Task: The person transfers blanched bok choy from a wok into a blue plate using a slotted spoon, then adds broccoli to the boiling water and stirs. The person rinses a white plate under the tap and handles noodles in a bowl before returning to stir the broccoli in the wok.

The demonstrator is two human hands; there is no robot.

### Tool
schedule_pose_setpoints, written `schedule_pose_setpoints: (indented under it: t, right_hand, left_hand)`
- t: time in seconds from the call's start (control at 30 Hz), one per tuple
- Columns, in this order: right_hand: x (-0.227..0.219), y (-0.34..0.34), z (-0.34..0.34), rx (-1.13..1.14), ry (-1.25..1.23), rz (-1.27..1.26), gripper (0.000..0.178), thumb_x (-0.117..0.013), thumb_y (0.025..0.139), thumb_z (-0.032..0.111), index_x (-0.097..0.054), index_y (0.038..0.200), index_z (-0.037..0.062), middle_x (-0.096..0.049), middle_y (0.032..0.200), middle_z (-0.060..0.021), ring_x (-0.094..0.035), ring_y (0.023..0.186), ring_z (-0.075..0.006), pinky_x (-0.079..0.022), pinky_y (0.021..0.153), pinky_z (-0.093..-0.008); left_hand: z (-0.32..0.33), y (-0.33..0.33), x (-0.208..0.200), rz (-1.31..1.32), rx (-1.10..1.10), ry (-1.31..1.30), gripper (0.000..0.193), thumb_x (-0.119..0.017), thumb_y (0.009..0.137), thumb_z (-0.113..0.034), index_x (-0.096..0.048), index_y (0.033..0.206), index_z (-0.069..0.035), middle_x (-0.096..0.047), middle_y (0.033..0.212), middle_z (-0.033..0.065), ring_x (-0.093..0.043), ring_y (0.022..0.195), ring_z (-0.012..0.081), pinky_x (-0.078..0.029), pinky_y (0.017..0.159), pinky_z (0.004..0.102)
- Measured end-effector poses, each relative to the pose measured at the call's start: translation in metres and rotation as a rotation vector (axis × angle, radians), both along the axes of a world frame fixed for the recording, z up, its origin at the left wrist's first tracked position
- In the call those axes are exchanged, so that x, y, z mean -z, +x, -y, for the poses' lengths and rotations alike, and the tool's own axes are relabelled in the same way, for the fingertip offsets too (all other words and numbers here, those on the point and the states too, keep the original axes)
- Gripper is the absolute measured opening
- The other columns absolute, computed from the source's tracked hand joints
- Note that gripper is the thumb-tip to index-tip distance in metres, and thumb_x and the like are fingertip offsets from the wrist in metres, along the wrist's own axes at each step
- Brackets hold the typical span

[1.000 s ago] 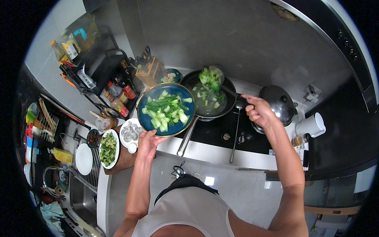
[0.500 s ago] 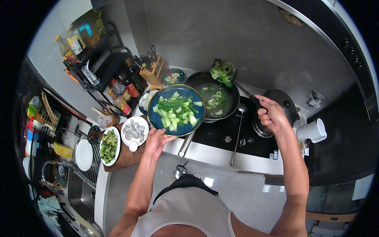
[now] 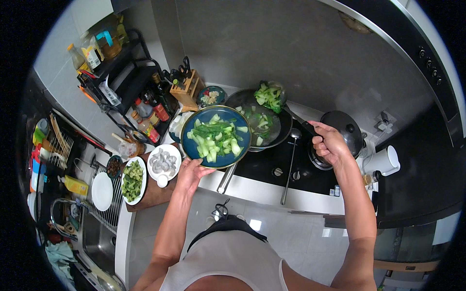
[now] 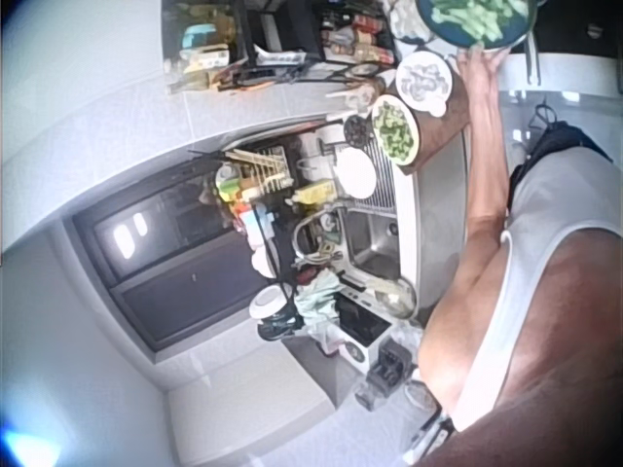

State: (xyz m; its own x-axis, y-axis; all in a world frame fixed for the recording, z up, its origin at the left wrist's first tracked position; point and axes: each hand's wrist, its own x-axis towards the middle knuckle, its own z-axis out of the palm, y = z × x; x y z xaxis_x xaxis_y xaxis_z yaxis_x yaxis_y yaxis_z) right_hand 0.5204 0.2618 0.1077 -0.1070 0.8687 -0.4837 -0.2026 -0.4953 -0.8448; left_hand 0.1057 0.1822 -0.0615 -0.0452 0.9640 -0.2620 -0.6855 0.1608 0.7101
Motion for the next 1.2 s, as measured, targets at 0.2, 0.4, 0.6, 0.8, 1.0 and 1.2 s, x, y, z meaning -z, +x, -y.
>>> schedule_pose_setpoints:
  t: [0.2,0.4,0.6,0.8,1.0,1.2]
  right_hand:
    - [0.045,0.009,-0.003,0.020,-0.115,0.002,0.031,-0.042,0.106,0.014,-0.051,0.136,0.0097,-0.038,0.064,0.0034,-0.028,0.047,-0.0048,-0.021,0.036,-0.0176]
    - [0.048,-0.001,0.006,0.057,-0.104,-0.017,0.029,-0.044,0.106,0.015,-0.054,0.133,0.0115,-0.039,0.065,0.0032,-0.026,0.046,-0.0024,-0.019,0.035,-0.0161]
    - [0.042,-0.001,0.005,0.023,-0.109,0.066,0.031,-0.044,0.106,0.014,-0.053,0.135,0.0112,-0.041,0.064,0.0025,-0.026,0.045,-0.0030,-0.020,0.035,-0.0172]
    - [0.012,-0.015,0.018,-0.017,0.022,0.120,0.033,-0.042,0.106,0.014,-0.053,0.136,0.0091,-0.045,0.064,0.0015,-0.029,0.045,-0.0041,-0.022,0.037,-0.0188]
    - [-0.009,-0.061,0.037,-0.094,0.210,0.364,0.036,-0.047,0.106,0.019,-0.052,0.141,0.0093,-0.046,0.066,0.0038,-0.032,0.048,-0.0031,-0.026,0.040,-0.0193]
    - [0.053,-0.093,0.066,-0.196,0.984,1.109,0.046,-0.063,0.094,0.006,-0.055,0.139,0.0093,-0.064,0.075,-0.0176,-0.065,0.063,-0.0332,-0.052,0.058,-0.0392]
  left_hand:
    - [-0.004,0.004,0.002,0.019,0.028,0.008,0.021,-0.053,0.091,0.002,-0.051,0.112,0.009,-0.065,0.111,0.0252,-0.071,0.097,0.0376,-0.063,0.084,0.0517]
    - [-0.003,0.005,0.003,0.015,0.032,0.000,0.021,-0.053,0.092,0.002,-0.053,0.112,0.008,-0.065,0.111,0.0251,-0.071,0.096,0.0365,-0.063,0.083,0.0515]
    - [-0.007,0.009,0.002,0.005,0.057,-0.001,0.026,-0.051,0.092,0.002,-0.051,0.118,0.008,-0.065,0.115,0.0256,-0.071,0.098,0.0379,-0.063,0.084,0.0512]
    - [-0.011,0.013,0.003,-0.006,0.078,0.015,0.026,-0.050,0.093,0.002,-0.050,0.119,0.009,-0.065,0.115,0.0262,-0.071,0.098,0.0390,-0.063,0.084,0.0510]
    - [-0.025,0.022,0.011,0.021,0.106,0.050,0.032,-0.050,0.091,0.003,-0.047,0.122,0.012,-0.063,0.116,0.0292,-0.070,0.098,0.0410,-0.061,0.087,0.0521]
    - [-0.034,0.035,0.001,0.043,0.134,0.076,0.025,-0.048,0.093,0.001,-0.049,0.117,0.009,-0.065,0.111,0.0266,-0.071,0.096,0.0399,-0.062,0.085,0.0497]
